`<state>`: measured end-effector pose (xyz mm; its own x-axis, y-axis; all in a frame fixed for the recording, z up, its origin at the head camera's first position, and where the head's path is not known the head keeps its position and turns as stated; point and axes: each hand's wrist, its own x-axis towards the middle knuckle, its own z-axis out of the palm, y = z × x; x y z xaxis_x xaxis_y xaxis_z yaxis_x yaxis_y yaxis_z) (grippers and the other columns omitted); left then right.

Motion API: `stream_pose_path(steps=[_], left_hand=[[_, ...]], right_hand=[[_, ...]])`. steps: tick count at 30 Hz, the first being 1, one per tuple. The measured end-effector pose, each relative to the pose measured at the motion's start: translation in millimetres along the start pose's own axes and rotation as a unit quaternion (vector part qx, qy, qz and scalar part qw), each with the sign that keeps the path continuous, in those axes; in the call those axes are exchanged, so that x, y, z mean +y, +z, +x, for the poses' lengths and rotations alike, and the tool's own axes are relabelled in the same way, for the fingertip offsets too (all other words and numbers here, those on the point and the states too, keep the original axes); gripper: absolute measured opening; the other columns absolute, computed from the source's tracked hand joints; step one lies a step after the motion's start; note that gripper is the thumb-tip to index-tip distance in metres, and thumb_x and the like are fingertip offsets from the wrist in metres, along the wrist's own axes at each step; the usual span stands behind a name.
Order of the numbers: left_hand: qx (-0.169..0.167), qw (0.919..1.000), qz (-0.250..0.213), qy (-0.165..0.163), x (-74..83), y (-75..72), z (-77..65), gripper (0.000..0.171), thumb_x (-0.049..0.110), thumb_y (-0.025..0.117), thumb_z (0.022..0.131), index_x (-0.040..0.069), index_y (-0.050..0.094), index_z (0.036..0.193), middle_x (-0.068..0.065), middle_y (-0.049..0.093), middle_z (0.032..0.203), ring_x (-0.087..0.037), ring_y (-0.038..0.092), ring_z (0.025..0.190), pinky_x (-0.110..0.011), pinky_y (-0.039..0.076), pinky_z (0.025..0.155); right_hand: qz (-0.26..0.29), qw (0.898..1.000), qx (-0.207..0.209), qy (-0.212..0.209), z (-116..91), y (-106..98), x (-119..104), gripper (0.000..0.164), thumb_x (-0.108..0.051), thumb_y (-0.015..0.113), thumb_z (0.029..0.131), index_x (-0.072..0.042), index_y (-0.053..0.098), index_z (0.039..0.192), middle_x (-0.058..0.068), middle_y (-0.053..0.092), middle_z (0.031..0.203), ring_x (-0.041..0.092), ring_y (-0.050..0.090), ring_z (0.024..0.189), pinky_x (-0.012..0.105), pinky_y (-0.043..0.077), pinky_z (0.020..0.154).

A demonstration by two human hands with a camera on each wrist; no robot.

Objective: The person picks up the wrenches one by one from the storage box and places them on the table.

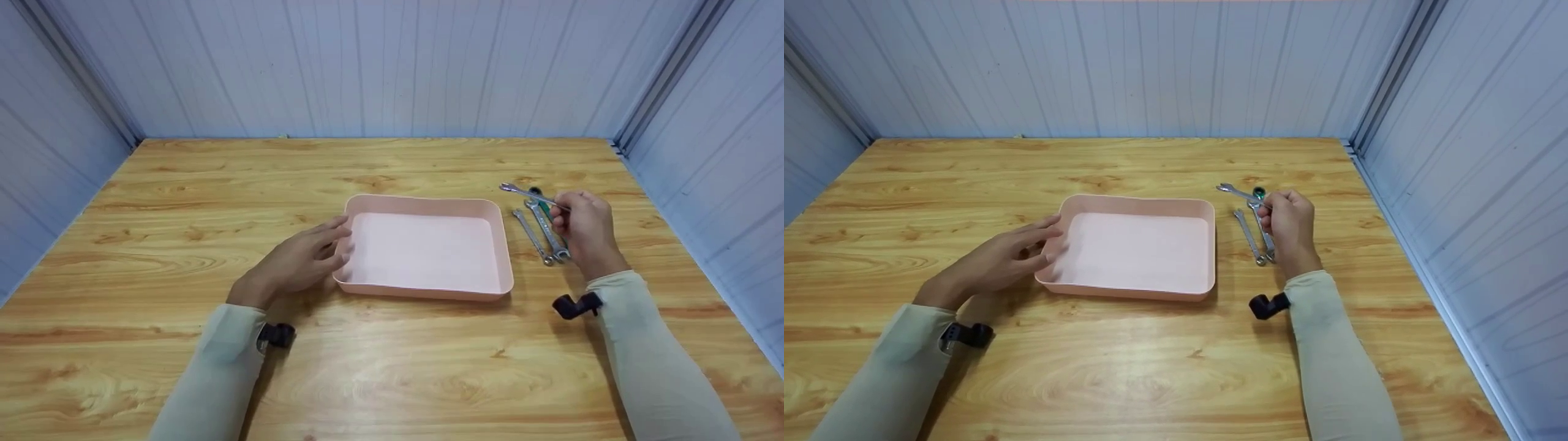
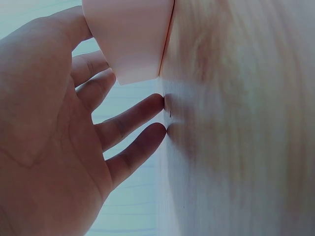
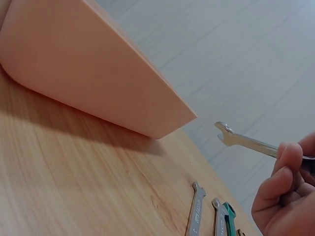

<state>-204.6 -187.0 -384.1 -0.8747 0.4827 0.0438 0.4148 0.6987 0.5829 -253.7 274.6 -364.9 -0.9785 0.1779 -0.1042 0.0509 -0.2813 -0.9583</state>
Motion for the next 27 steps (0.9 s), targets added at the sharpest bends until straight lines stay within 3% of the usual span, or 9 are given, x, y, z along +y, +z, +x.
stream_pose_path(steps=[9,27], left_hand=[[0.000,1.0000,0.004,-0.007,1.5,-0.3,0.6,0.054,0.033,0.057,0.102,0.012,0.047,0.151,0.004,0.027,0.163,-0.021,0.030,0.147,-0.049,0.031,0.114],[0.004,1.0000,-0.005,-0.005,0.9,0.4,0.0,0.051,0.032,0.056,0.103,0.011,0.050,0.149,0.003,0.028,0.163,-0.020,0.031,0.146,-0.048,0.032,0.114]], right_hand=[[-0.011,1.000,-0.002,0.006,1.0,0.6,2.1,0.011,-0.006,0.051,0.102,0.004,0.054,0.105,0.005,0.062,0.071,0.010,0.054,0.057,0.022,0.045,0.050],[-0.011,0.999,0.006,0.031,3.5,0.9,3.8,0.011,-0.002,0.044,0.101,0.003,0.053,0.104,0.005,0.061,0.073,0.011,0.054,0.058,0.022,0.045,0.049]])
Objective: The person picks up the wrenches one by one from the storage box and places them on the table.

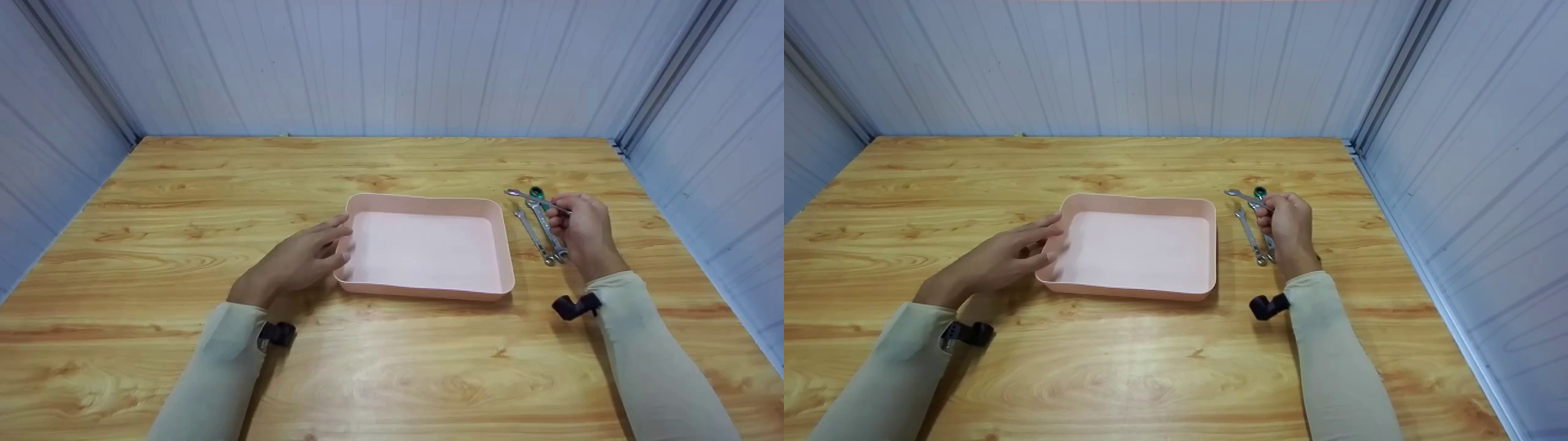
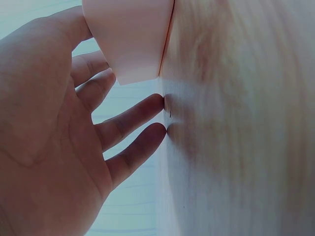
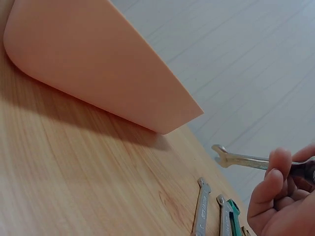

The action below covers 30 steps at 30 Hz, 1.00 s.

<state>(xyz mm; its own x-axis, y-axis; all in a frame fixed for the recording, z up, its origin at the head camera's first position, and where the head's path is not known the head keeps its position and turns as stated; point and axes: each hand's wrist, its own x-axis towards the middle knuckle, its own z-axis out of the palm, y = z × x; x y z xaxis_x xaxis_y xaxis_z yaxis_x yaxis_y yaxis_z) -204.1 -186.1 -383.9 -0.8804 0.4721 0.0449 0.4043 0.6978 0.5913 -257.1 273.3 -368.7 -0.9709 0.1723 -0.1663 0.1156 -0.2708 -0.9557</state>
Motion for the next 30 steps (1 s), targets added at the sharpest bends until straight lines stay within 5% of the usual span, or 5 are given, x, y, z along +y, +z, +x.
stream_pose_path(steps=[22,30], left_hand=[[-0.009,0.9999,0.011,-0.003,-0.3,-0.2,2.7,0.053,0.033,0.056,0.102,0.012,0.048,0.150,0.004,0.026,0.164,-0.021,0.029,0.147,-0.049,0.030,0.115],[-0.004,1.0000,0.006,0.004,-2.1,0.1,1.8,0.053,0.032,0.056,0.103,0.011,0.048,0.151,0.004,0.027,0.163,-0.021,0.031,0.147,-0.049,0.031,0.114]], right_hand=[[-0.069,0.997,0.006,0.013,0.1,2.3,5.4,0.020,-0.009,0.050,0.102,0.004,0.053,0.116,0.008,0.063,0.085,0.012,0.056,0.066,0.022,0.049,0.058],[-0.181,0.983,-0.039,0.010,-0.2,8.4,6.4,0.019,-0.014,0.054,0.101,0.003,0.054,0.108,0.006,0.063,0.083,0.013,0.060,0.072,0.024,0.052,0.063]])
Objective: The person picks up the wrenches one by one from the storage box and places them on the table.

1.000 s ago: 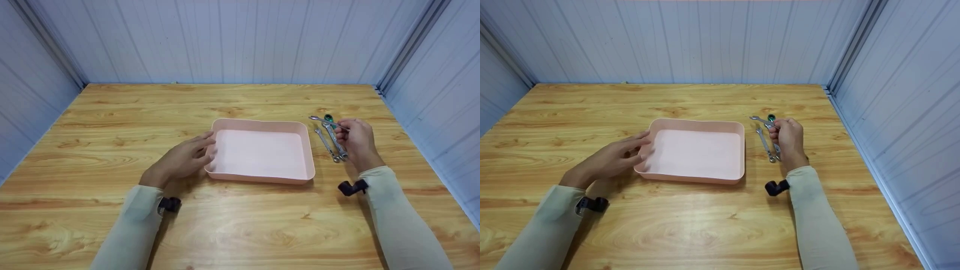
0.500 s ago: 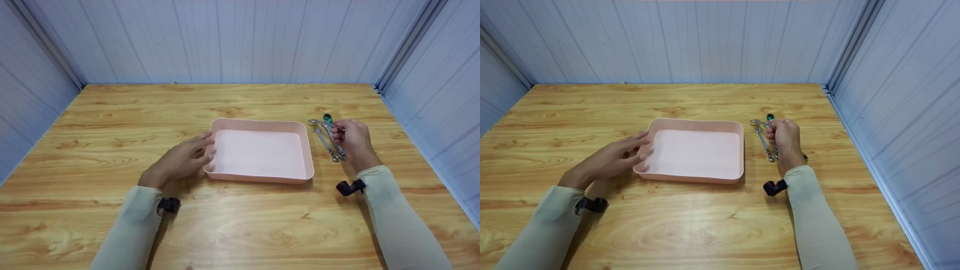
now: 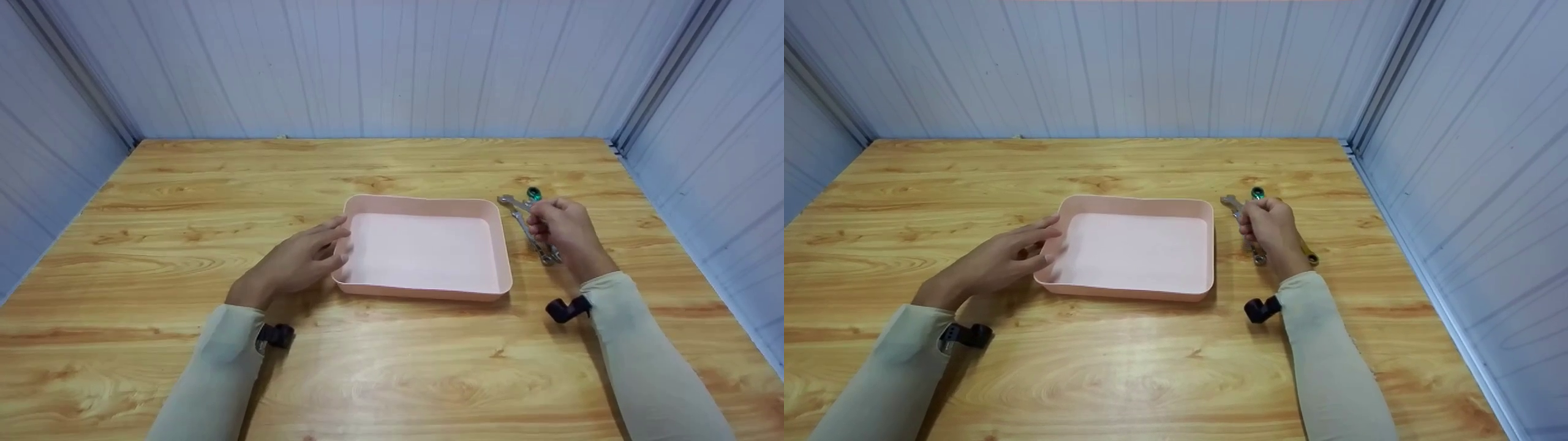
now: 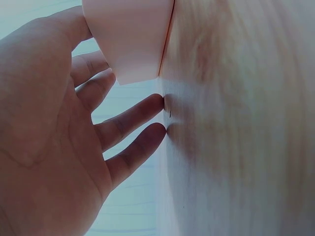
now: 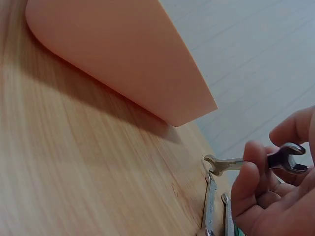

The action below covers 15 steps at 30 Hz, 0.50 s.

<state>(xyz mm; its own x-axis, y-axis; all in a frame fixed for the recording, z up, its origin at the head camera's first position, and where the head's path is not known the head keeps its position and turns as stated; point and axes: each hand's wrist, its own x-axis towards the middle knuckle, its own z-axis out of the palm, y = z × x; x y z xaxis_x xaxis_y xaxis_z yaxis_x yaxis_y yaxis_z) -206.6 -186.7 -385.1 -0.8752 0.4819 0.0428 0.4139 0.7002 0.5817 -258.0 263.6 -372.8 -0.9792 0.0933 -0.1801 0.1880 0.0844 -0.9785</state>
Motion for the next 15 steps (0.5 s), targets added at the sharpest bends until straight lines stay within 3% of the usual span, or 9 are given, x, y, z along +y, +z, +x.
stream_pose_path(steps=[8,15], left_hand=[[-0.004,0.9999,0.002,-0.013,1.6,-0.5,0.3,0.054,0.032,0.056,0.102,0.012,0.047,0.151,0.003,0.026,0.164,-0.020,0.030,0.146,-0.048,0.031,0.115],[-0.008,0.9999,0.004,-0.013,2.6,-0.4,-0.2,0.054,0.032,0.056,0.102,0.012,0.046,0.152,0.003,0.025,0.164,-0.020,0.028,0.147,-0.048,0.030,0.115]], right_hand=[[-0.099,0.994,-0.037,0.021,0.8,3.6,1.1,0.026,-0.013,0.054,0.099,0.002,0.053,0.120,0.005,0.067,0.087,0.011,0.064,0.070,0.024,0.052,0.059],[-0.203,0.976,-0.073,0.026,1.3,5.6,4.2,0.037,-0.008,0.059,0.093,0.004,0.047,0.126,0.010,0.071,0.085,0.015,0.065,0.067,0.026,0.053,0.057]])
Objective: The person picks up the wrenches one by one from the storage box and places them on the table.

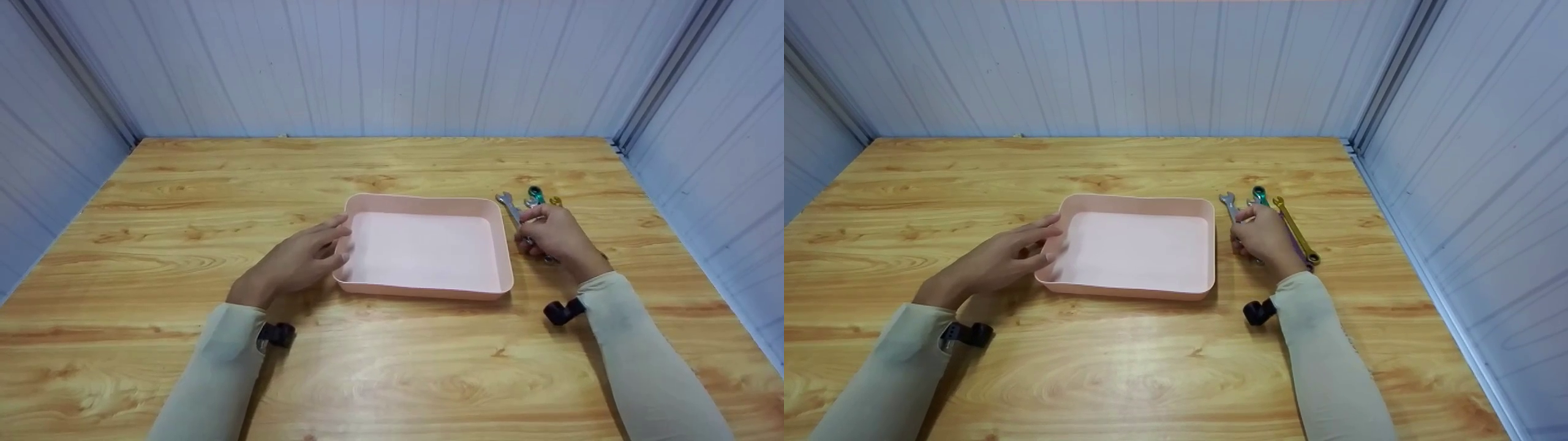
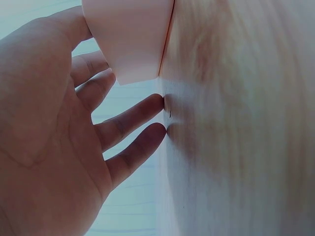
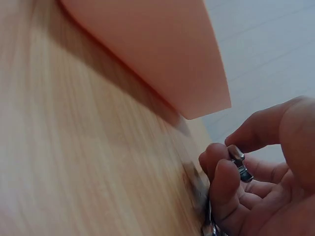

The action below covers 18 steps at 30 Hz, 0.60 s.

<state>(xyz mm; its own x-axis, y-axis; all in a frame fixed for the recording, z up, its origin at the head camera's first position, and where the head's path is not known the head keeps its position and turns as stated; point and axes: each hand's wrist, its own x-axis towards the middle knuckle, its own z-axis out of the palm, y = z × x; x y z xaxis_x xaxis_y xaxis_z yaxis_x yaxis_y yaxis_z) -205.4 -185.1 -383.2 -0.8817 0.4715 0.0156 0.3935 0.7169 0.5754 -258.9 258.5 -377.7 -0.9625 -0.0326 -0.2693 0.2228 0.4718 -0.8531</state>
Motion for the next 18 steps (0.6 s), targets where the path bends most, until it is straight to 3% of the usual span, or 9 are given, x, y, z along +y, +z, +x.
stream_pose_path(steps=[9,14,18], left_hand=[[0.007,0.9999,-0.002,0.011,0.4,-0.2,-0.4,0.051,0.029,0.057,0.102,0.010,0.050,0.149,0.002,0.028,0.163,-0.022,0.032,0.146,-0.048,0.033,0.113],[0.011,0.9998,0.002,0.017,-1.5,0.5,-0.5,0.051,0.029,0.056,0.102,0.010,0.050,0.149,0.001,0.028,0.163,-0.022,0.033,0.146,-0.049,0.033,0.112],[0.009,0.9998,0.004,0.017,-2.2,0.9,-0.1,0.051,0.030,0.056,0.102,0.010,0.049,0.149,0.001,0.028,0.163,-0.023,0.031,0.146,-0.050,0.032,0.113]], right_hand=[[-0.137,0.991,0.006,0.006,0.1,0.7,-1.6,0.040,-0.011,0.060,0.088,0.001,0.048,0.124,0.011,0.070,0.088,0.015,0.064,0.065,0.028,0.053,0.056],[-0.212,0.977,0.028,0.012,-0.8,1.8,-4.3,0.037,-0.014,0.062,0.087,0.000,0.051,0.120,0.008,0.066,0.080,0.014,0.061,0.063,0.028,0.048,0.054],[-0.276,0.960,0.043,0.011,-2.7,3.9,-5.8,0.032,-0.020,0.063,0.089,-0.003,0.055,0.115,0.011,0.062,0.086,0.020,0.058,0.070,0.031,0.044,0.058]])
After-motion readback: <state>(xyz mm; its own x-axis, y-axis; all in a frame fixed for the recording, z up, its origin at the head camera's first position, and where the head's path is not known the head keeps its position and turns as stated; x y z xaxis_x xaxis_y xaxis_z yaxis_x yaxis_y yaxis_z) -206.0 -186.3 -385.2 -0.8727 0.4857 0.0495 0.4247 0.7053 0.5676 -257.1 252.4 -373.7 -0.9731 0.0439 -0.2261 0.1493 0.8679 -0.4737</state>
